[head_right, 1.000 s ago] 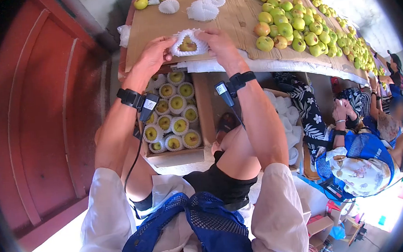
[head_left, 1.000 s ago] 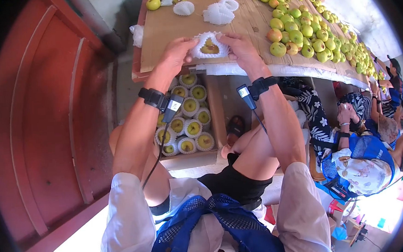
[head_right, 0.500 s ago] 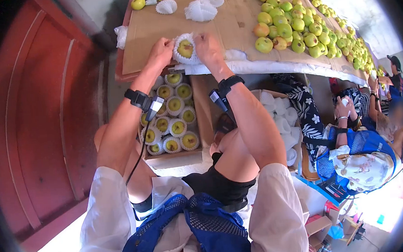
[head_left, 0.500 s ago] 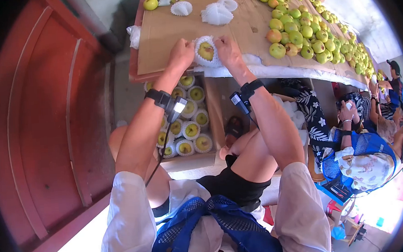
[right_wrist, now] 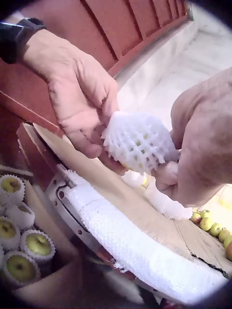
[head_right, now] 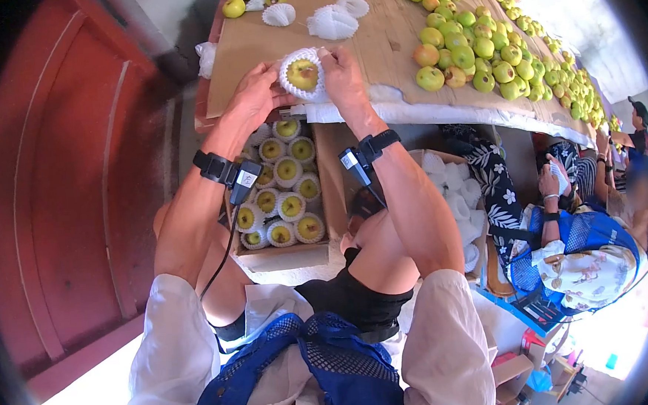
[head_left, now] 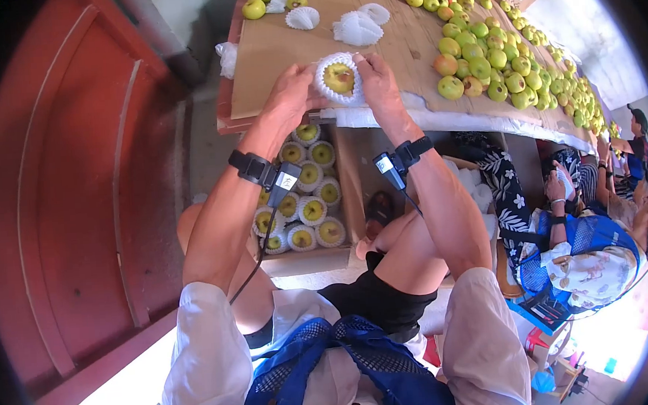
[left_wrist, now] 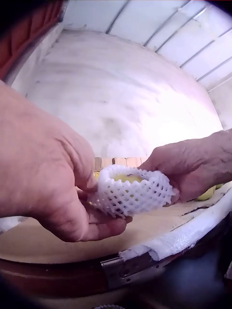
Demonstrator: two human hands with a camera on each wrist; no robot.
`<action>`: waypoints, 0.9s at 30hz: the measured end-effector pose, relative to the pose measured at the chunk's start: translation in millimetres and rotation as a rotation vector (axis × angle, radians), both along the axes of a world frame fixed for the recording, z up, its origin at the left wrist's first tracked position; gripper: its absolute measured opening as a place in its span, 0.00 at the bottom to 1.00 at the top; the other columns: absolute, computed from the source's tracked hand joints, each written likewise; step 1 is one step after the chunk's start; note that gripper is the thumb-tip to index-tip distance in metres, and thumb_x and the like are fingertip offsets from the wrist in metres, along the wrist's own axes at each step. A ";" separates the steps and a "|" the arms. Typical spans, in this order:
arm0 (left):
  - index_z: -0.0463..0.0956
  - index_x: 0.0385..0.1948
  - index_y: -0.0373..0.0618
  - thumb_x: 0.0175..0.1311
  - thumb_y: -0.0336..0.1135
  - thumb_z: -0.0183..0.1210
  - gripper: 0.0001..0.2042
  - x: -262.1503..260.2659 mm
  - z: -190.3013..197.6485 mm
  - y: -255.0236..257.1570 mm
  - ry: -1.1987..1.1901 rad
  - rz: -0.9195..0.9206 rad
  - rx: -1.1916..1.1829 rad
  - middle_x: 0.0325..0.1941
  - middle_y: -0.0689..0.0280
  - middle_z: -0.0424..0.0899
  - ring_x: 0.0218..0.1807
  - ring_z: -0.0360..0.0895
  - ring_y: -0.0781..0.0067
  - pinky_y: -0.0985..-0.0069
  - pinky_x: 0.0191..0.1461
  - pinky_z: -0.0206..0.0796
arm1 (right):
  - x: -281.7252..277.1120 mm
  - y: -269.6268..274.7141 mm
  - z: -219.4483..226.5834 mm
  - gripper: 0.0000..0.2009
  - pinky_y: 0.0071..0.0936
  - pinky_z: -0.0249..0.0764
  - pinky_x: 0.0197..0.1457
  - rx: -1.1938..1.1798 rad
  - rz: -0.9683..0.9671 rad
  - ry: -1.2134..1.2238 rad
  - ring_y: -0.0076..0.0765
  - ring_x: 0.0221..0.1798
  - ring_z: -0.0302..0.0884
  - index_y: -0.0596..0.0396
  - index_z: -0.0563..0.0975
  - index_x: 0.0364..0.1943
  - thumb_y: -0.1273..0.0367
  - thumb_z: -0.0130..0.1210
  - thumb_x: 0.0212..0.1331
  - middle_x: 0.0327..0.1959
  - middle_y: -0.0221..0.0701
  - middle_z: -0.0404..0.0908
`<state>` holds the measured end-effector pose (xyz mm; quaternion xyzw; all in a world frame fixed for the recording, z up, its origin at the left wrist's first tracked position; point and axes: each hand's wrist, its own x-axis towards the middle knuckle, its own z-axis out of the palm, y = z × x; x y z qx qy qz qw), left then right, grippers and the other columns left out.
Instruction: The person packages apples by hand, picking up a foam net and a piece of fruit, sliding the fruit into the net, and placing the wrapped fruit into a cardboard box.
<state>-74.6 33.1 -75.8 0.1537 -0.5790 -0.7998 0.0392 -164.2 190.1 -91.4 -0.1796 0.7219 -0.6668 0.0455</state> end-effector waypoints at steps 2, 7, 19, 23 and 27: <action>0.70 0.54 0.42 0.80 0.38 0.45 0.12 2.4 -1.8 -1.3 0.028 0.002 0.048 0.54 0.62 0.78 0.50 0.80 0.68 0.67 0.49 0.78 | 4.3 -0.9 4.1 0.16 0.28 0.72 0.48 -0.053 0.016 -0.029 0.26 0.42 0.73 0.64 0.78 0.44 0.61 0.54 0.72 0.37 0.34 0.81; 0.70 0.56 0.41 0.79 0.37 0.45 0.13 8.2 1.3 1.4 0.054 0.039 0.078 0.57 0.62 0.78 0.52 0.79 0.67 0.65 0.52 0.77 | 9.1 -5.5 2.4 0.14 0.20 0.69 0.41 -0.245 0.034 -0.042 0.19 0.37 0.70 0.59 0.79 0.40 0.60 0.54 0.73 0.33 0.24 0.77; 0.70 0.56 0.37 0.76 0.31 0.41 0.14 24.3 31.2 20.6 0.065 0.120 0.085 0.57 0.58 0.77 0.56 0.79 0.65 0.62 0.56 0.76 | 22.6 -20.5 8.6 0.16 0.31 0.74 0.47 -0.108 -0.114 0.102 0.33 0.40 0.79 0.65 0.78 0.43 0.62 0.51 0.73 0.35 0.40 0.84; 0.71 0.55 0.37 0.76 0.32 0.42 0.14 19.9 24.5 17.0 0.037 0.165 0.071 0.54 0.58 0.79 0.54 0.80 0.65 0.63 0.55 0.77 | 28.1 -17.9 17.4 0.13 0.41 0.75 0.48 0.189 -0.195 0.301 0.53 0.44 0.82 0.59 0.79 0.44 0.64 0.47 0.72 0.41 0.46 0.84; 0.72 0.55 0.38 0.75 0.36 0.44 0.15 15.5 13.8 6.3 -0.029 0.138 0.101 0.51 0.58 0.80 0.51 0.81 0.64 0.61 0.50 0.79 | 31.8 -14.1 21.9 0.11 0.45 0.76 0.48 0.366 -0.219 0.493 0.58 0.46 0.81 0.52 0.80 0.44 0.64 0.47 0.70 0.45 0.44 0.83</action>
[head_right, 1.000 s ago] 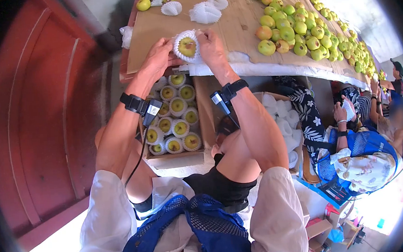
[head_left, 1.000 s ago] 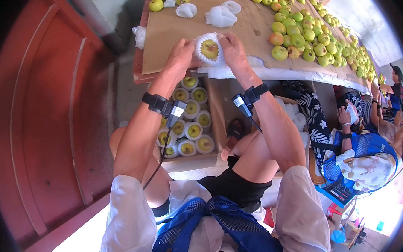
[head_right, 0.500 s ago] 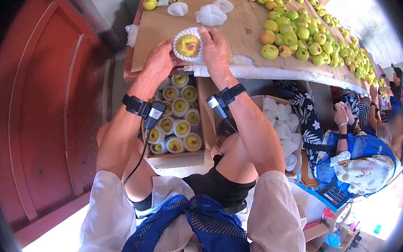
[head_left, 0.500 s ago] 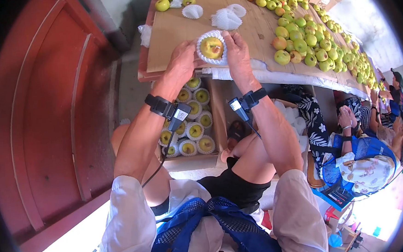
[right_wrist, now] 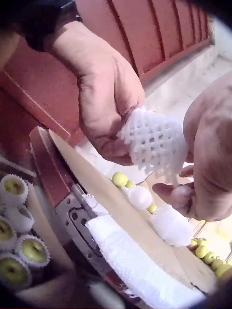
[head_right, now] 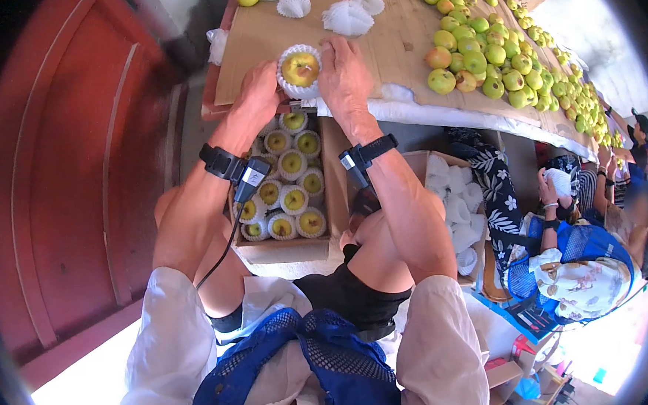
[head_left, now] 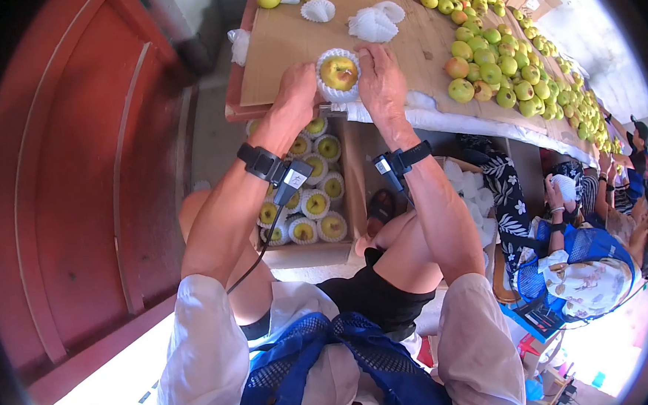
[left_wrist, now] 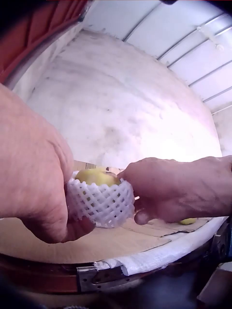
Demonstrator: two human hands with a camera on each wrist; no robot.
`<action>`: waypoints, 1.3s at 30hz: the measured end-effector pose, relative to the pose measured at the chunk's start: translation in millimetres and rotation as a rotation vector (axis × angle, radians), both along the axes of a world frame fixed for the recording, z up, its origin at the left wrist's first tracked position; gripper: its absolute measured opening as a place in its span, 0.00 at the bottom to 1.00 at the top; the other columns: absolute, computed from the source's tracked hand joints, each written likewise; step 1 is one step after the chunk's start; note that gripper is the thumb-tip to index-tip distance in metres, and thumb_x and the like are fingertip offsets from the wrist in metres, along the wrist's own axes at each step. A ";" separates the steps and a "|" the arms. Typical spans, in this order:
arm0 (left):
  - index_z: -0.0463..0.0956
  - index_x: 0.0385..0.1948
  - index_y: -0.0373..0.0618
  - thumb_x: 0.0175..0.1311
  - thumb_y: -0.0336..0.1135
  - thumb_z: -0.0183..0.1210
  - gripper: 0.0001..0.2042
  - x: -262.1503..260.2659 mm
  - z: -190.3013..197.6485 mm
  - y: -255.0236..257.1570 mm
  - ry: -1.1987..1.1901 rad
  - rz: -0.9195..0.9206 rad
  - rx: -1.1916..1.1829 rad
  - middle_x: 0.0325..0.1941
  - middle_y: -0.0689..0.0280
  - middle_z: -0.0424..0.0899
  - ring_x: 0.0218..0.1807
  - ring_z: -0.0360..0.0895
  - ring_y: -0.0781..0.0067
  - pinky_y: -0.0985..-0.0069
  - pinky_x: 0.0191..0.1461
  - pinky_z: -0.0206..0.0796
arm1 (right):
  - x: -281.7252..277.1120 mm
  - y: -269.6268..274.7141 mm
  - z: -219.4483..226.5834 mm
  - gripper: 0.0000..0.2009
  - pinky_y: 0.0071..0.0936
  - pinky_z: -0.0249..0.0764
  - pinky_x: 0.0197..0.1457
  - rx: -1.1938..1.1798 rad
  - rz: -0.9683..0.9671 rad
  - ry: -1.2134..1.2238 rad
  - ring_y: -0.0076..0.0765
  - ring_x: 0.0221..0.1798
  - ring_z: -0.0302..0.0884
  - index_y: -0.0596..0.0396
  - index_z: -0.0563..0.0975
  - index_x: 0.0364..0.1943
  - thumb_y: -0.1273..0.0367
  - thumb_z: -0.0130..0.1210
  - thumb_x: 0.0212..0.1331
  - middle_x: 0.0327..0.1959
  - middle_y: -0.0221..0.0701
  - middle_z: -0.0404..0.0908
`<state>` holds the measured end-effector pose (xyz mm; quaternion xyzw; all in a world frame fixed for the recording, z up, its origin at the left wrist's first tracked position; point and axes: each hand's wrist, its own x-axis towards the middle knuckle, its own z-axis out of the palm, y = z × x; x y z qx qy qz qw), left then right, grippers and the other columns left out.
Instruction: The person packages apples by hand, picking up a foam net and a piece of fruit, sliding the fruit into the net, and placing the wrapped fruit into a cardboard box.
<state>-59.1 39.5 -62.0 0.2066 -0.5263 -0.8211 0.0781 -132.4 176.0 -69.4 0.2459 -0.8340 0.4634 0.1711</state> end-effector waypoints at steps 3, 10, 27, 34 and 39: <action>0.72 0.55 0.38 0.75 0.38 0.45 0.16 5.0 2.5 -2.6 -0.072 0.026 -0.032 0.50 0.59 0.81 0.50 0.82 0.63 0.59 0.46 0.80 | 9.5 3.8 13.2 0.11 0.44 0.77 0.48 0.135 -0.003 0.016 0.55 0.45 0.82 0.49 0.82 0.42 0.64 0.48 0.69 0.44 0.41 0.83; 0.70 0.57 0.38 0.77 0.39 0.44 0.17 22.9 6.4 -5.3 -0.083 0.020 -0.048 0.56 0.58 0.78 0.53 0.81 0.63 0.60 0.50 0.80 | 20.7 7.2 9.0 0.12 0.41 0.77 0.49 0.078 0.193 -0.083 0.53 0.45 0.82 0.49 0.84 0.44 0.68 0.49 0.65 0.44 0.40 0.83; 0.72 0.40 0.32 0.47 0.09 0.53 0.16 72.8 -75.6 -53.4 0.410 -0.159 -1.643 0.34 0.48 0.77 0.44 0.77 0.43 0.63 0.48 0.70 | 61.0 6.5 -10.9 0.39 0.33 0.77 0.54 0.310 0.646 -0.245 0.43 0.50 0.82 0.59 0.70 0.64 0.48 0.69 0.55 0.49 0.44 0.81; 0.72 0.52 0.38 0.77 0.46 0.40 0.20 88.2 -62.3 -40.2 -0.116 -0.201 -0.582 0.53 0.54 0.75 0.52 0.75 0.61 0.66 0.53 0.69 | 99.1 -3.9 11.5 0.43 0.45 0.65 0.73 0.524 0.622 -0.191 0.63 0.71 0.63 0.59 0.60 0.69 0.56 0.69 0.52 0.69 0.50 0.66; 0.72 0.50 0.38 0.78 0.53 0.40 0.24 105.3 -42.1 -39.3 -0.229 -0.214 -0.692 0.53 0.58 0.74 0.44 0.75 0.68 0.64 0.43 0.71 | 100.6 -11.0 -6.2 0.43 0.44 0.68 0.70 0.483 0.649 -0.149 0.64 0.67 0.67 0.61 0.61 0.67 0.57 0.70 0.49 0.66 0.56 0.66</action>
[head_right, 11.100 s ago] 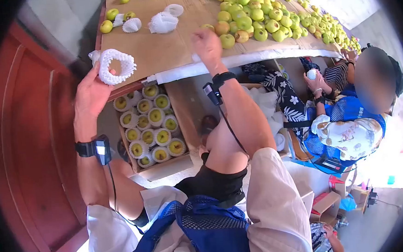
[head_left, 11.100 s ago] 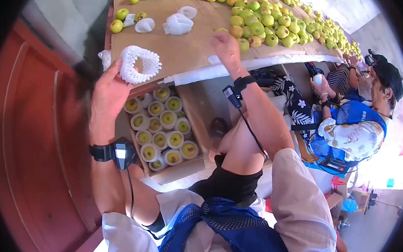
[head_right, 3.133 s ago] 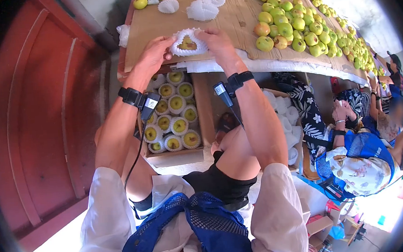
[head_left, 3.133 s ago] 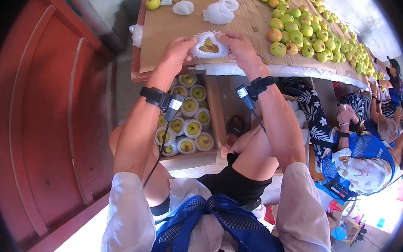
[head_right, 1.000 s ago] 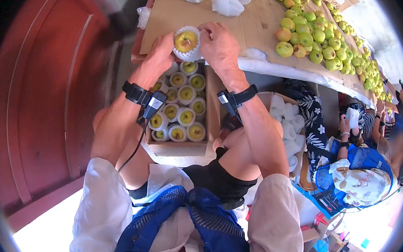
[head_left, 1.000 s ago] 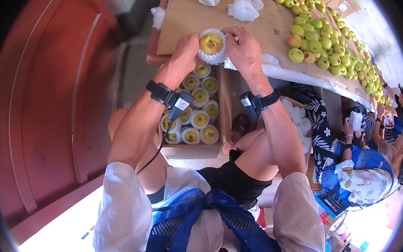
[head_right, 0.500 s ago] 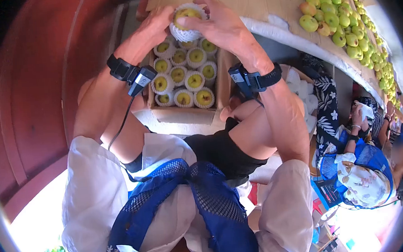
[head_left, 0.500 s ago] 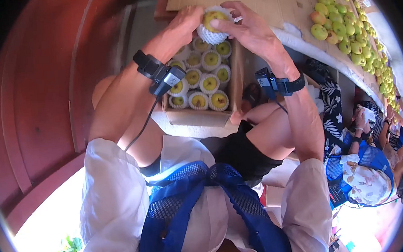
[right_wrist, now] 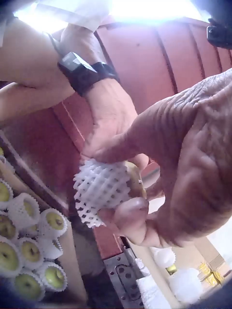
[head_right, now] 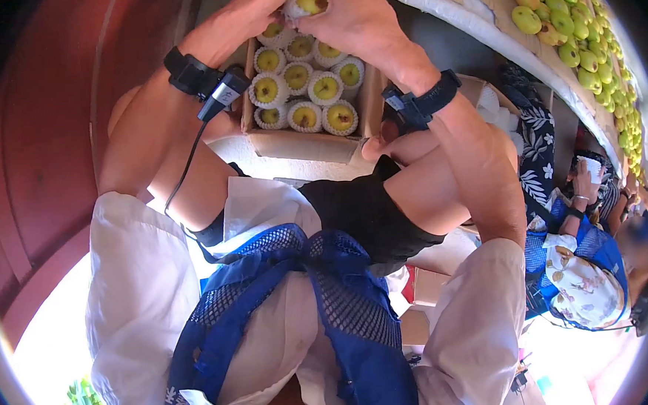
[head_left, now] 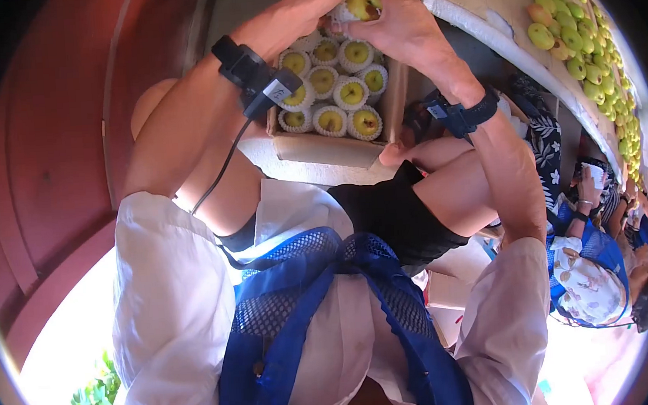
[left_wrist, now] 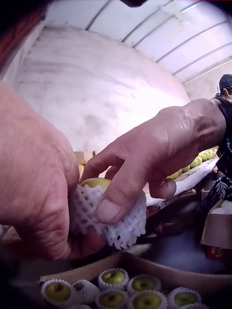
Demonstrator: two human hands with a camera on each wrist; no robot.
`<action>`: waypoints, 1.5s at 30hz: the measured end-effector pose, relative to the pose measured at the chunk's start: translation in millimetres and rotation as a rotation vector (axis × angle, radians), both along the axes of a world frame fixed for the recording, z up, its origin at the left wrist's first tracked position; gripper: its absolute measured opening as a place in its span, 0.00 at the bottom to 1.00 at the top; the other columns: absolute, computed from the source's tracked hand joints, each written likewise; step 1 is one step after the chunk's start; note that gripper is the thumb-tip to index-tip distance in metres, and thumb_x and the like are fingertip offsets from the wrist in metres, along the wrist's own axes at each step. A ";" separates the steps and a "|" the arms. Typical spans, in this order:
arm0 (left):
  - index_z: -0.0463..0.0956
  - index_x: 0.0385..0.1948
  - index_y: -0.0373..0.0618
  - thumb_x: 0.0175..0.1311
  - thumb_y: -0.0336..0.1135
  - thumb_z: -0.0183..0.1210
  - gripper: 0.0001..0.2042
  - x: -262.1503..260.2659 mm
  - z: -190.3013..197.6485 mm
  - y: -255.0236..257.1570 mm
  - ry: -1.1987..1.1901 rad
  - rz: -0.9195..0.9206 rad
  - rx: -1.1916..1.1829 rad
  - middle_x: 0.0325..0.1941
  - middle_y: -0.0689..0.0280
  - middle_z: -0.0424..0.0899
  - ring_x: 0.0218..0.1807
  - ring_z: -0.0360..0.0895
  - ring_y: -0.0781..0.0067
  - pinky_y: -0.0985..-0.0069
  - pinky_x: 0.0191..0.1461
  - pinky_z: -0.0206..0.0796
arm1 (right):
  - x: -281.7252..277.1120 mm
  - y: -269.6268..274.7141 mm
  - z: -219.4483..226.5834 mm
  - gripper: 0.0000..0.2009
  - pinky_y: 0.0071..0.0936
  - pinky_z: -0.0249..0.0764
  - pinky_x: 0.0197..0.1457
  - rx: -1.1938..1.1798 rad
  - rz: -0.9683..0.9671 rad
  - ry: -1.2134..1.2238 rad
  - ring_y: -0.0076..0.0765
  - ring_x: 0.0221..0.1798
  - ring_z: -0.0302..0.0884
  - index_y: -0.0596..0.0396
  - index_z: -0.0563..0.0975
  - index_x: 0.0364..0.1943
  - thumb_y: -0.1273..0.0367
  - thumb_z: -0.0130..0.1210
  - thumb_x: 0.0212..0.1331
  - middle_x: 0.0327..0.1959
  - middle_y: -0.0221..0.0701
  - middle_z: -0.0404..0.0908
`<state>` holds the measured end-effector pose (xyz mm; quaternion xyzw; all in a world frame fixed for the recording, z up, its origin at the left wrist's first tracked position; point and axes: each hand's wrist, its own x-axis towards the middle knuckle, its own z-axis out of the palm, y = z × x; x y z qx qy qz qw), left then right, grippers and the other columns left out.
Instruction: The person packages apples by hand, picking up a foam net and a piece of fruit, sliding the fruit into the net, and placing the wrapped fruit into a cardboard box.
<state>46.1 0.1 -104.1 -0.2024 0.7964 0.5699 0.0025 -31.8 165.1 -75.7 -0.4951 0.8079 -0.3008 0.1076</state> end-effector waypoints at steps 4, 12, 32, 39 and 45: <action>0.72 0.48 0.37 0.77 0.57 0.40 0.27 8.1 8.1 -2.9 -0.028 0.084 0.026 0.44 0.60 0.76 0.35 0.75 0.72 0.69 0.32 0.70 | 0.7 2.9 -28.8 0.37 0.37 0.73 0.63 0.041 -0.032 0.089 0.50 0.60 0.77 0.53 0.69 0.65 0.55 0.67 0.50 0.59 0.50 0.76; 0.70 0.44 0.42 0.75 0.56 0.50 0.22 13.0 3.9 -47.8 0.161 0.000 0.187 0.29 0.68 0.72 0.27 0.71 0.78 0.78 0.24 0.67 | 43.0 7.1 -79.0 0.38 0.43 0.75 0.59 0.355 -0.055 -0.199 0.54 0.57 0.79 0.51 0.70 0.64 0.54 0.67 0.45 0.57 0.47 0.77; 0.71 0.44 0.43 0.73 0.54 0.54 0.20 31.6 15.7 -62.7 0.342 0.116 0.344 0.34 0.66 0.73 0.29 0.71 0.77 0.78 0.27 0.67 | 140.2 -8.3 -185.9 0.36 0.40 0.77 0.54 0.275 -0.010 -0.301 0.51 0.49 0.81 0.52 0.69 0.63 0.61 0.69 0.47 0.52 0.43 0.78; 0.71 0.45 0.43 0.72 0.53 0.55 0.19 32.3 19.2 -68.0 0.350 0.123 0.345 0.34 0.66 0.74 0.29 0.72 0.77 0.78 0.27 0.67 | 165.2 -3.5 -177.3 0.34 0.47 0.79 0.51 0.320 -0.005 -0.133 0.56 0.53 0.79 0.45 0.70 0.63 0.62 0.69 0.49 0.58 0.43 0.72; 0.71 0.45 0.43 0.72 0.51 0.55 0.18 37.6 20.7 -67.3 0.367 0.157 0.341 0.35 0.65 0.75 0.30 0.73 0.76 0.77 0.28 0.67 | 161.4 1.2 -191.8 0.32 0.49 0.78 0.51 0.190 0.055 -0.150 0.59 0.52 0.79 0.43 0.70 0.61 0.64 0.71 0.49 0.54 0.45 0.72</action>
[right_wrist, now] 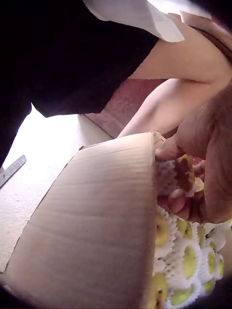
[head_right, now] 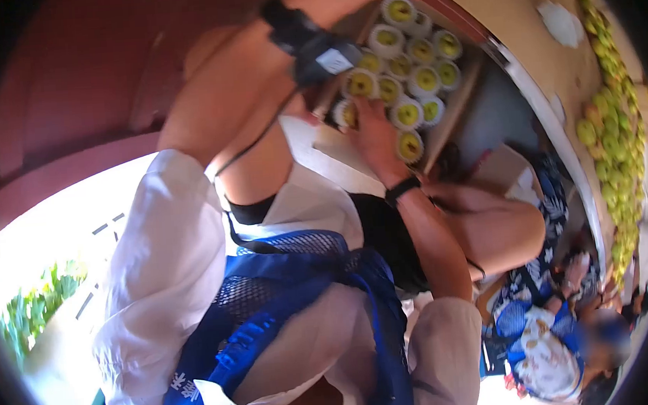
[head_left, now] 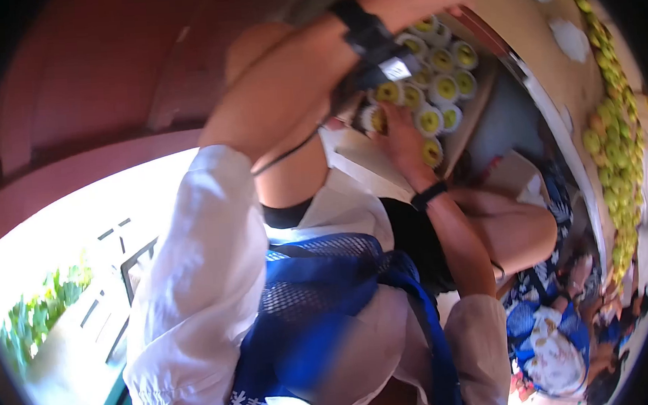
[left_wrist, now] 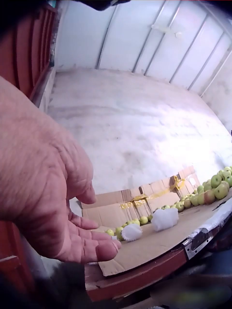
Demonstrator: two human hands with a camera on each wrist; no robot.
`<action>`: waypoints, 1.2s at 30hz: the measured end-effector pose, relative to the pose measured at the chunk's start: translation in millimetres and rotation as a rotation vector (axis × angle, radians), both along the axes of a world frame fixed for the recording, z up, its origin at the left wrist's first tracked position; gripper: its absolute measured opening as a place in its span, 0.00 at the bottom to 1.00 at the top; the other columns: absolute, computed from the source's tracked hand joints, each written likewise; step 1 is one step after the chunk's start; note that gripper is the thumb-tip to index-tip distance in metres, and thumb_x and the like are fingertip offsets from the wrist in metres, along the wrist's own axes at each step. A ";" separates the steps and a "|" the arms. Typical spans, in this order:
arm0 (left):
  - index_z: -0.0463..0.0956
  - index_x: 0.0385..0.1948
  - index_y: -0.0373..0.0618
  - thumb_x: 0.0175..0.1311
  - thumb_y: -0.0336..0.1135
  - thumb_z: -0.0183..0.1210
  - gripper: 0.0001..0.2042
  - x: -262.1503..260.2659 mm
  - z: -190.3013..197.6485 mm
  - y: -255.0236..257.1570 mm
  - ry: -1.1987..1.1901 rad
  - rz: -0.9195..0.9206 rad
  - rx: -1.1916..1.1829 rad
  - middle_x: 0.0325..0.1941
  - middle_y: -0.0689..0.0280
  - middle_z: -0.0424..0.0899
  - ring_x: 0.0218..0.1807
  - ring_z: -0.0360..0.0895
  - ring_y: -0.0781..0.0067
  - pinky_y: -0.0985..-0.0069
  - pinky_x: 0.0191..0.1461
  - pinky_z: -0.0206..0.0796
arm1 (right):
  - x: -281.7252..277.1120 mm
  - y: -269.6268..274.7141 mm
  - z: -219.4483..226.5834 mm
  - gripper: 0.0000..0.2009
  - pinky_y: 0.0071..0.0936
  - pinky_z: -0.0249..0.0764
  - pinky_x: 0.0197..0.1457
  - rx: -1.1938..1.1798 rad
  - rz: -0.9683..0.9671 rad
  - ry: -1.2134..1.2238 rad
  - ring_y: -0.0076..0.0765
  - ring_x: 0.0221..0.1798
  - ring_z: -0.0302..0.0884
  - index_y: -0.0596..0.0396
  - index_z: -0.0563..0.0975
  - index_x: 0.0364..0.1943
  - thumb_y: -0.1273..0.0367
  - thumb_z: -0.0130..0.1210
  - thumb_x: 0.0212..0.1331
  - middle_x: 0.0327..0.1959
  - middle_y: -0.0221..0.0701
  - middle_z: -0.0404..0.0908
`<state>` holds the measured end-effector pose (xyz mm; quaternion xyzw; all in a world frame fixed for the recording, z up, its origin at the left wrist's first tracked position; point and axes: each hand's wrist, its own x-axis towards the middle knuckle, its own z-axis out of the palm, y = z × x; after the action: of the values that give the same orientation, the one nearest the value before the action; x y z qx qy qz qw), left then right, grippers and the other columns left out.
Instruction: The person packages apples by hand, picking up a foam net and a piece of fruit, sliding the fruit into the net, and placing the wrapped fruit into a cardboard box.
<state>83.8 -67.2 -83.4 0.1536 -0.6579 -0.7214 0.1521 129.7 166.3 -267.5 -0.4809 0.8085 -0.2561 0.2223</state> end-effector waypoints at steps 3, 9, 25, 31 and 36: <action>0.71 0.45 0.43 0.72 0.51 0.56 0.18 2.0 2.0 3.5 0.003 0.023 0.008 0.35 0.65 0.75 0.31 0.73 0.76 0.77 0.28 0.68 | 0.1 -0.8 -6.4 0.34 0.48 0.78 0.51 0.006 -0.034 0.020 0.58 0.54 0.78 0.43 0.70 0.63 0.64 0.71 0.49 0.55 0.45 0.72; 0.72 0.45 0.43 0.72 0.49 0.56 0.17 2.2 4.0 7.1 0.006 0.039 0.023 0.36 0.65 0.76 0.31 0.74 0.75 0.77 0.28 0.68 | 4.9 1.7 -7.2 0.36 0.45 0.78 0.50 -0.045 0.018 0.053 0.56 0.54 0.78 0.43 0.68 0.66 0.61 0.72 0.49 0.56 0.45 0.72; 0.72 0.46 0.43 0.72 0.46 0.57 0.15 4.0 0.9 -5.6 0.004 0.028 0.022 0.37 0.65 0.78 0.33 0.76 0.74 0.76 0.30 0.69 | 15.6 -4.8 -4.3 0.33 0.45 0.76 0.56 0.036 -0.091 0.021 0.54 0.57 0.76 0.43 0.70 0.65 0.62 0.69 0.52 0.58 0.44 0.73; 0.73 0.47 0.43 0.71 0.45 0.58 0.15 1.0 1.0 -6.3 0.000 0.029 0.018 0.38 0.64 0.79 0.34 0.76 0.74 0.75 0.30 0.69 | 17.8 -6.8 -9.2 0.33 0.48 0.78 0.52 -0.058 -0.085 0.000 0.58 0.53 0.79 0.41 0.72 0.63 0.64 0.71 0.50 0.57 0.47 0.72; 0.73 0.47 0.43 0.71 0.43 0.58 0.14 -3.1 3.4 -12.5 0.016 0.057 0.013 0.38 0.64 0.80 0.35 0.77 0.73 0.75 0.30 0.70 | 17.7 -8.6 -16.0 0.31 0.48 0.77 0.55 0.020 -0.021 0.052 0.60 0.55 0.77 0.44 0.73 0.63 0.65 0.67 0.52 0.58 0.51 0.73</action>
<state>80.7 -79.6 -80.0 0.1677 -0.6472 -0.7223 0.1769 147.4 157.6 -283.5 -0.4767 0.8215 -0.2376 0.2036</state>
